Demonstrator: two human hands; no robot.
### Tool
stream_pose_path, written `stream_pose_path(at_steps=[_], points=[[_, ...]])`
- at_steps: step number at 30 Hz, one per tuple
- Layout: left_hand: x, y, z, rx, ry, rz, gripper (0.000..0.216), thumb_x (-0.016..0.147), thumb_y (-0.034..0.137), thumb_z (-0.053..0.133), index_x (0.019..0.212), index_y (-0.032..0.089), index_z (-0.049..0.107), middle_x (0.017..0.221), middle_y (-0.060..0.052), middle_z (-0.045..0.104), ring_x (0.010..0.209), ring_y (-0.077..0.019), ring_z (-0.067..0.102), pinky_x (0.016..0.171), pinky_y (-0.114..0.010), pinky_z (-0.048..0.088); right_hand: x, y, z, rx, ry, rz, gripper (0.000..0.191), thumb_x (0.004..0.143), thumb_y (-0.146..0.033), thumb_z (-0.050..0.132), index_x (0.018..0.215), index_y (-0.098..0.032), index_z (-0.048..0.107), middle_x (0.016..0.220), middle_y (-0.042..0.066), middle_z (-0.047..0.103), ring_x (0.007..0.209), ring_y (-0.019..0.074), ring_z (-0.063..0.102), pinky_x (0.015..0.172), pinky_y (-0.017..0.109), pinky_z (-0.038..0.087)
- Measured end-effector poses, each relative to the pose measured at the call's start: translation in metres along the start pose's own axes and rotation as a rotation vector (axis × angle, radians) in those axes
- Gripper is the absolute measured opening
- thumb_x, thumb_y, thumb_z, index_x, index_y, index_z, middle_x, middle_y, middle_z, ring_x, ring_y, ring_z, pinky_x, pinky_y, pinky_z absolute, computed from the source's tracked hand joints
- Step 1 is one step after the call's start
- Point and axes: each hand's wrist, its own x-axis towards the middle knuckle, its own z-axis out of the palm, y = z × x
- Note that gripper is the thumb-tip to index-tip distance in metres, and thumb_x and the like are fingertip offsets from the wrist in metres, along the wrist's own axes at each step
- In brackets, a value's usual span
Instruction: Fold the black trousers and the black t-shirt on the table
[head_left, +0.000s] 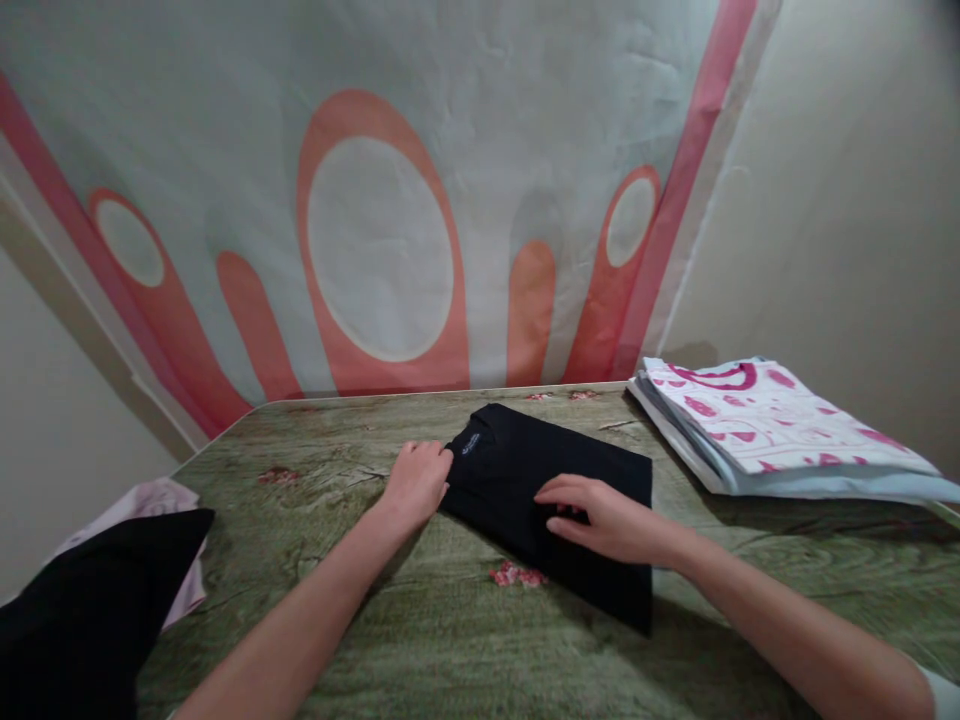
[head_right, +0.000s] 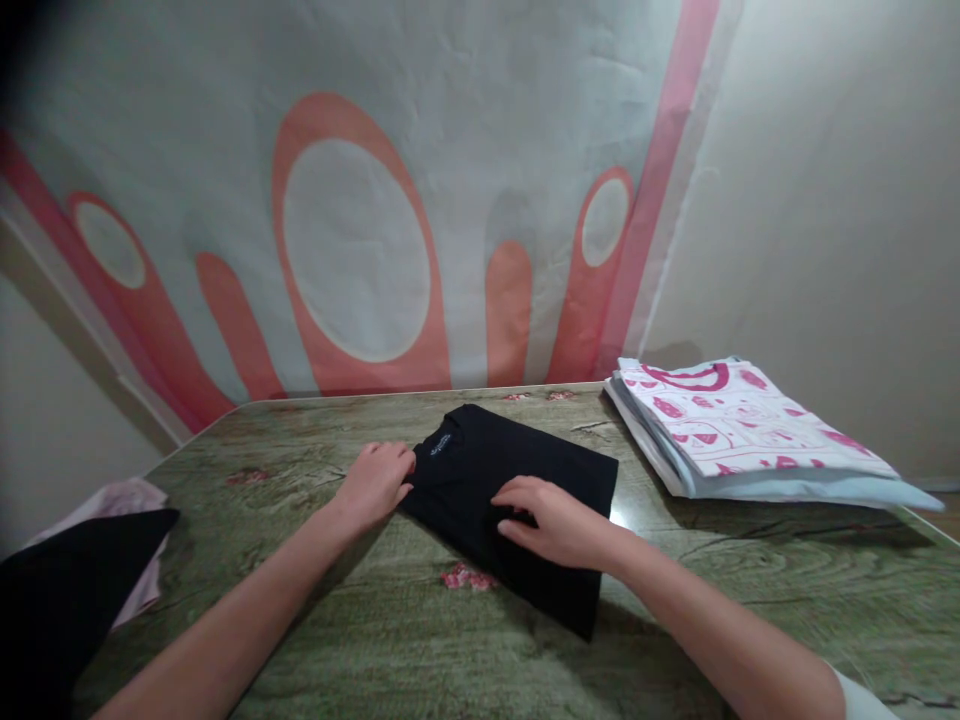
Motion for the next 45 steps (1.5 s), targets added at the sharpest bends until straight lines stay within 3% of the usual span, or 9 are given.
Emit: stream_pose_path(at_steps=[4, 9, 16, 27, 31, 35, 40, 43, 45], points=[[-0.005, 0.026, 0.006, -0.144, 0.021, 0.019, 0.022, 0.087, 0.024, 0.043, 0.103, 0.017, 0.056, 0.108, -0.01, 0.057, 0.101, -0.0224, 0.052, 0.088, -0.038, 0.035, 0.002, 0.054, -0.003, -0.311, 0.196, 0.119, 0.042, 0.086, -0.038, 0.045, 0.123, -0.021, 0.051, 0.132, 0.011, 0.046, 0.121, 0.0267, 0.039, 0.099, 0.047, 0.033], [-0.016, 0.069, 0.019, -0.348, -0.079, 0.125, 0.052, 0.091, 0.05, 0.025, 0.137, 0.026, 0.027, 0.144, -0.007, 0.026, 0.131, -0.0258, 0.023, 0.102, -0.048, 0.021, -0.004, 0.083, 0.012, -0.459, 0.046, 0.171, 0.055, 0.089, -0.051, 0.031, 0.137, -0.026, 0.03, 0.145, 0.006, 0.027, 0.133, 0.0259, 0.018, 0.104, 0.051, 0.021], [-0.011, 0.048, 0.03, -0.368, -0.217, 0.123, 0.056, 0.089, 0.057, 0.02, 0.14, 0.033, 0.019, 0.148, -0.002, 0.014, 0.134, -0.0296, 0.009, 0.102, -0.058, 0.011, -0.006, 0.073, 0.02, -0.487, 0.01, 0.255, 0.06, 0.087, -0.058, 0.025, 0.139, -0.028, 0.024, 0.146, 0.007, 0.025, 0.131, 0.0293, 0.023, 0.1, 0.056, 0.023], [0.027, 0.001, 0.05, -0.22, -0.118, 0.05, 0.041, 0.087, 0.037, 0.041, 0.128, 0.038, 0.042, 0.147, -0.002, 0.018, 0.134, -0.0312, 0.008, 0.101, -0.059, 0.005, -0.02, -0.004, 0.037, -0.586, 0.03, 0.246, 0.071, 0.078, -0.068, 0.033, 0.125, -0.018, 0.051, 0.121, 0.022, 0.053, 0.102, 0.0386, 0.052, 0.078, 0.052, 0.041], [0.045, -0.001, 0.051, -0.185, -0.109, 0.0, 0.043, 0.084, 0.033, 0.047, 0.127, 0.031, 0.045, 0.145, -0.007, 0.023, 0.134, -0.0327, 0.011, 0.102, -0.059, 0.005, -0.032, -0.038, 0.056, -0.564, -0.006, 0.24, 0.081, 0.07, -0.073, 0.04, 0.126, -0.016, 0.051, 0.122, 0.025, 0.051, 0.105, 0.0446, 0.049, 0.077, 0.057, 0.04], [0.044, 0.017, 0.041, -0.148, -0.011, -0.003, 0.045, 0.083, 0.024, 0.047, 0.128, 0.022, 0.044, 0.143, -0.011, 0.027, 0.134, -0.0306, 0.013, 0.105, -0.055, 0.002, -0.033, -0.055, 0.047, -0.467, -0.097, 0.15, 0.073, 0.07, -0.07, 0.045, 0.125, -0.022, 0.051, 0.124, 0.018, 0.053, 0.107, 0.0397, 0.05, 0.083, 0.053, 0.041], [0.015, 0.063, 0.021, -0.254, -0.058, 0.24, 0.044, 0.092, 0.036, 0.029, 0.132, 0.02, 0.037, 0.142, -0.009, 0.03, 0.133, -0.025, 0.02, 0.106, -0.05, 0.009, -0.009, -0.033, 0.011, -0.282, -0.113, 0.082, 0.04, 0.086, -0.045, 0.041, 0.114, -0.022, 0.058, 0.101, 0.01, 0.065, 0.092, 0.0252, 0.059, 0.08, 0.039, 0.045], [0.002, 0.084, 0.02, -0.317, -0.134, 0.29, 0.055, 0.092, 0.047, 0.02, 0.136, 0.017, 0.031, 0.144, -0.01, 0.026, 0.133, -0.0234, 0.021, 0.106, -0.047, 0.013, 0.003, 0.001, 0.01, -0.281, 0.058, 0.11, 0.037, 0.087, -0.035, 0.042, 0.118, -0.018, 0.054, 0.118, 0.011, 0.058, 0.108, 0.0237, 0.051, 0.092, 0.038, 0.039], [-0.001, 0.09, 0.024, -0.343, -0.146, 0.274, 0.061, 0.09, 0.053, 0.017, 0.138, 0.015, 0.026, 0.145, -0.01, 0.021, 0.134, -0.023, 0.018, 0.107, -0.045, 0.012, 0.005, 0.027, 0.015, -0.301, 0.067, 0.112, 0.047, 0.087, -0.038, 0.042, 0.129, -0.018, 0.043, 0.134, 0.011, 0.045, 0.122, 0.0236, 0.039, 0.1, 0.041, 0.032]])
